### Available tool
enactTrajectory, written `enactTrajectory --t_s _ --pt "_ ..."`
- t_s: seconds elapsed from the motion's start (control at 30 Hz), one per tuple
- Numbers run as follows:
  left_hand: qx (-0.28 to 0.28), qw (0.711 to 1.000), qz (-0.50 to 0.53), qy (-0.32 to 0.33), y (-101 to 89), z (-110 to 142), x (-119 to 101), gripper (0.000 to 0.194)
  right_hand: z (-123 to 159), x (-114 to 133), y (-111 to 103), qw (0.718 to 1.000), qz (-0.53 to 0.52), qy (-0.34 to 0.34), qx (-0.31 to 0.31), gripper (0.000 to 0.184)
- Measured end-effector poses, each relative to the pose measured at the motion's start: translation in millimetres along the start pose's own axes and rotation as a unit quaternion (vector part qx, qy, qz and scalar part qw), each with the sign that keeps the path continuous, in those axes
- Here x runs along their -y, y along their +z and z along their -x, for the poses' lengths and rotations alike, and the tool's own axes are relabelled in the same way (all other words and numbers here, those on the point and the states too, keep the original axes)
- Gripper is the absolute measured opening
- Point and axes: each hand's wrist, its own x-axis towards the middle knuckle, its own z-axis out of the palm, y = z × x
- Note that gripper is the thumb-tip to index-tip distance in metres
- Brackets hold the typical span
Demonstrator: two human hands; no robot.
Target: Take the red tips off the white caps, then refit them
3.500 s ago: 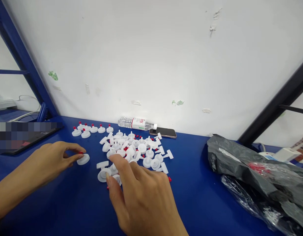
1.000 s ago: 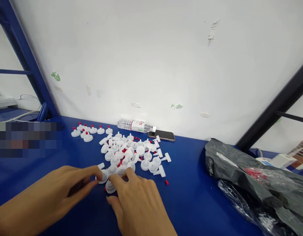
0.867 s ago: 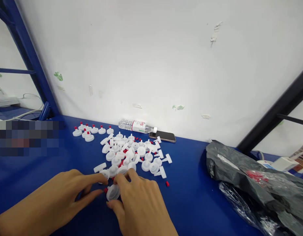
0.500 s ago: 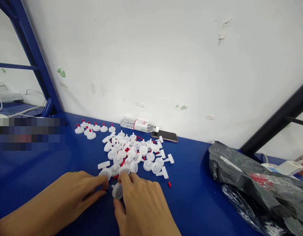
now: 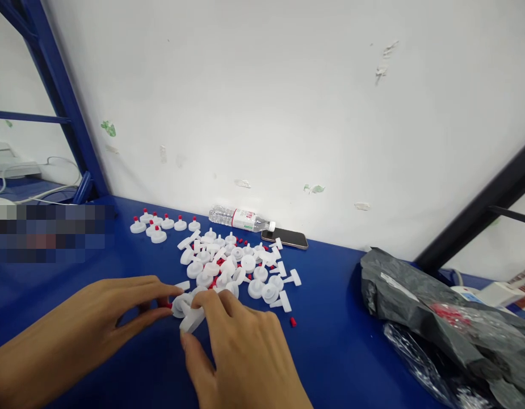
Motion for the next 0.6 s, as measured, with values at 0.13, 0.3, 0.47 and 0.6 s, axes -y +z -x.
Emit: enactTrajectory --t_s 0.13,0.3,0.47,0.6 --pt "0.02 0.999 0.026 0.021 -0.6 -1.2 -1.6 0.023 -0.3 -0.1 0.6 1.0 0.0 -0.01 0.004 0.032" --pt "0.007 0.998 0.042 0.038 0.3 1.5 -0.4 0.021 -0.3 -1.7 0.4 1.0 0.009 -0.02 0.009 0.029" --pt "-0.002 0.997 0.061 0.043 -3.0 2.6 -3.3 0.024 0.2 -3.0 0.9 0.999 0.0 -0.025 0.019 0.027" --pt "0.017 0.995 0.076 0.055 -5.4 2.3 -8.1 0.024 0.4 -4.1 1.1 0.999 0.01 -0.037 0.021 0.028"
